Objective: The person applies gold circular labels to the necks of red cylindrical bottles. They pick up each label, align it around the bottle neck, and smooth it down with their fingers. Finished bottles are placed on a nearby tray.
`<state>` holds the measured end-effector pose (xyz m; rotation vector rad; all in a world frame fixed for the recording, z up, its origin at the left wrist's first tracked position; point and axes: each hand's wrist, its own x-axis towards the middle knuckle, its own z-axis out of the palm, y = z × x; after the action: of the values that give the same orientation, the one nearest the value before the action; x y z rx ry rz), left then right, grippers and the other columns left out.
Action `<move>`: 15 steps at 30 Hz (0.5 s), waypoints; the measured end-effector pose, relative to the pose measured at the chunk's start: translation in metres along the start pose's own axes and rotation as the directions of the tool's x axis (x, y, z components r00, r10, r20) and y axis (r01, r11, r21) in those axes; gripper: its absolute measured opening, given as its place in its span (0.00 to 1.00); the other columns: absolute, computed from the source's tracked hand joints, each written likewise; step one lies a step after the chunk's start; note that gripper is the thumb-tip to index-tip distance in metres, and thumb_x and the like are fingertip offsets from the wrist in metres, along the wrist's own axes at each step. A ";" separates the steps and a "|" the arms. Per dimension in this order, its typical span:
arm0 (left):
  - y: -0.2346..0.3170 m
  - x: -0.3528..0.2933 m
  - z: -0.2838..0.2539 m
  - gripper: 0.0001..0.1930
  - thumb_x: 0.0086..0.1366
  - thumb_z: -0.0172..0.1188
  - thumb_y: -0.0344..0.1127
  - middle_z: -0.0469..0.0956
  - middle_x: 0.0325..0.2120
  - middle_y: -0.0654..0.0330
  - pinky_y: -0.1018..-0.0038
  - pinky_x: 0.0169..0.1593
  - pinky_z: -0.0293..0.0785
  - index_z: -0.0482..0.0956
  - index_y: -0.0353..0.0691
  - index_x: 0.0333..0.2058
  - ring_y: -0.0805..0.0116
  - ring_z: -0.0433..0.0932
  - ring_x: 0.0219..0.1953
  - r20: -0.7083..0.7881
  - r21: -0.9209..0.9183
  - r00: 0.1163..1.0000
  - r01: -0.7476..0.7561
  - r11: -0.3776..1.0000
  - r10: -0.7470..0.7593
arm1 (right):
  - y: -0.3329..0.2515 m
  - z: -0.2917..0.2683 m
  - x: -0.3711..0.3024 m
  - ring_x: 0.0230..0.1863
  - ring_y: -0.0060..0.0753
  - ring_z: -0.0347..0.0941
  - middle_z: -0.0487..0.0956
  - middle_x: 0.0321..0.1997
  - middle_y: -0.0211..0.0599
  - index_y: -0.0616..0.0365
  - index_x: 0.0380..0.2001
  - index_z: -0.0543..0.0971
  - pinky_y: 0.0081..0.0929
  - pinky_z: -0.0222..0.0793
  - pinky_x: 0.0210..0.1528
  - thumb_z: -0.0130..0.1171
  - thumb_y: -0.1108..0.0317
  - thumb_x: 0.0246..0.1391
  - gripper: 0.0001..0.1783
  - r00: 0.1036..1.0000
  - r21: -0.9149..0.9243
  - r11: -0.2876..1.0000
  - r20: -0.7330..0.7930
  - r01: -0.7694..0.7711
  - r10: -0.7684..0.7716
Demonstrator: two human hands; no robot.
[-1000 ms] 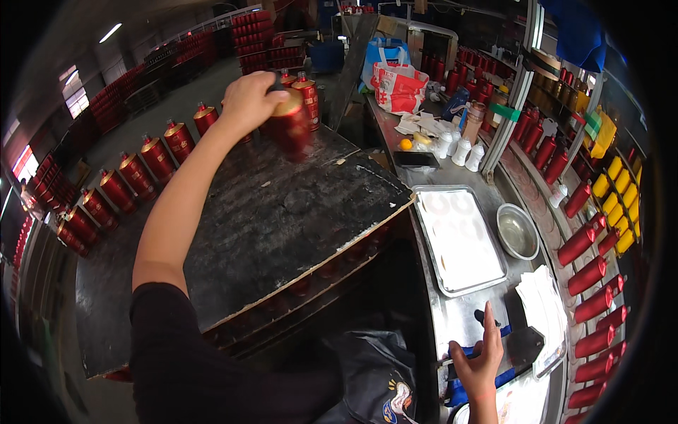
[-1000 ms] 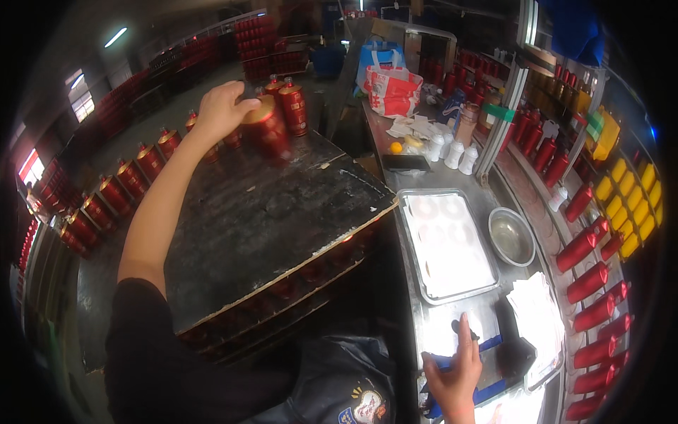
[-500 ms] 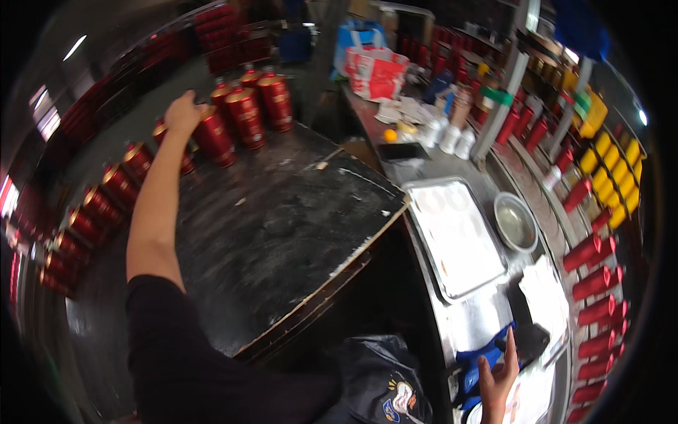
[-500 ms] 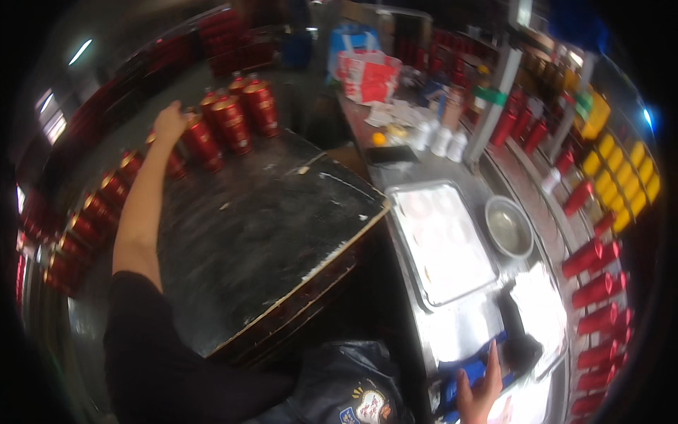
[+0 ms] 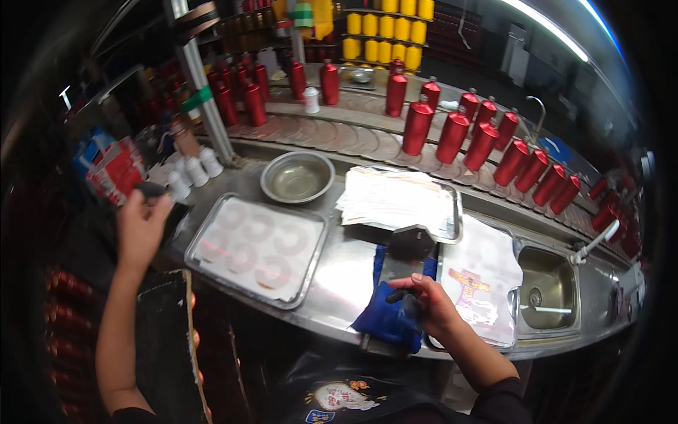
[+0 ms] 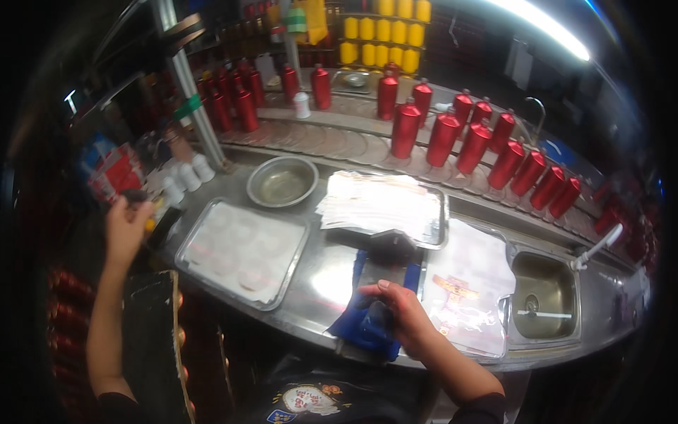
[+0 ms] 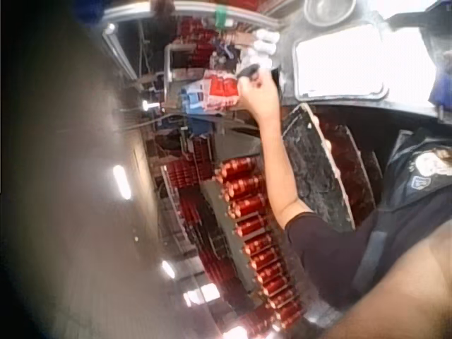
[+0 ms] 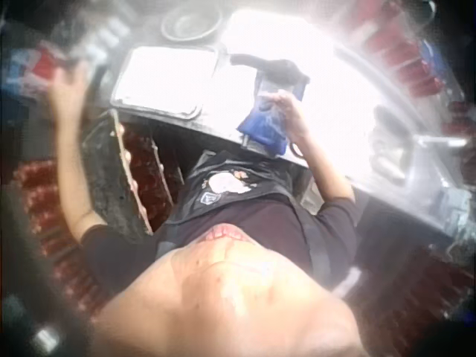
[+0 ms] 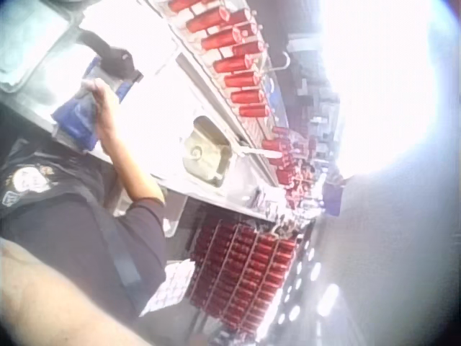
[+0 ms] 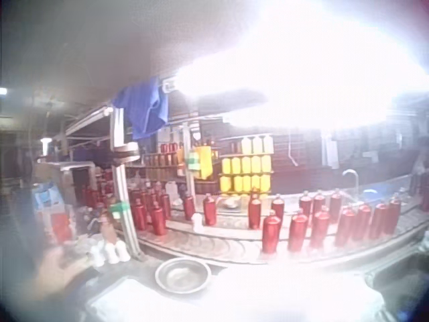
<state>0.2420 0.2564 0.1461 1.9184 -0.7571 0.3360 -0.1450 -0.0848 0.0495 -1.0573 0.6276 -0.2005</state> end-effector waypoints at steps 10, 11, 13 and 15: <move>0.134 0.135 0.538 0.47 0.47 0.75 0.49 0.68 0.55 0.32 0.57 0.60 0.71 0.60 0.26 0.57 0.38 0.71 0.59 0.442 -0.131 0.874 -0.162 0.978 0.204 | -0.083 -0.121 0.029 0.21 0.11 0.65 0.80 0.38 0.33 0.64 0.47 0.80 0.14 0.61 0.25 0.67 0.68 0.54 0.18 0.630 -0.657 0.660 -0.349 0.363 -0.694; 0.145 0.137 0.569 0.51 0.47 0.75 0.48 0.66 0.57 0.30 0.57 0.62 0.70 0.55 0.25 0.61 0.36 0.69 0.60 0.496 -0.107 0.845 -0.166 0.980 0.198 | -0.104 -0.132 0.049 0.23 0.10 0.66 0.80 0.41 0.33 0.63 0.51 0.78 0.14 0.63 0.27 0.69 0.67 0.52 0.23 0.574 -0.801 0.512 -0.271 0.311 -0.772; 0.159 0.128 0.607 0.50 0.47 0.75 0.45 0.67 0.57 0.30 0.57 0.61 0.71 0.55 0.25 0.60 0.35 0.70 0.59 0.497 -0.181 0.854 -0.073 0.981 0.156 | -0.153 -0.148 0.117 0.48 0.37 0.77 0.79 0.52 0.47 0.61 0.58 0.74 0.30 0.71 0.50 0.73 0.57 0.47 0.37 0.469 -0.925 0.295 -0.157 0.238 -0.869; 0.175 0.103 0.620 0.43 0.49 0.72 0.37 0.68 0.55 0.29 0.57 0.59 0.73 0.56 0.25 0.57 0.34 0.73 0.57 0.529 -0.248 0.847 0.090 0.965 0.057 | -0.198 -0.161 0.191 0.59 0.57 0.74 0.75 0.58 0.58 0.60 0.66 0.66 0.42 0.69 0.59 0.74 0.47 0.43 0.50 0.446 -0.966 0.238 -0.168 0.105 -0.879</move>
<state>0.1506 -0.3813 0.0422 1.7675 -1.0868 -0.3228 -0.0549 -0.3876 0.0922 -2.3322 1.0960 -1.1391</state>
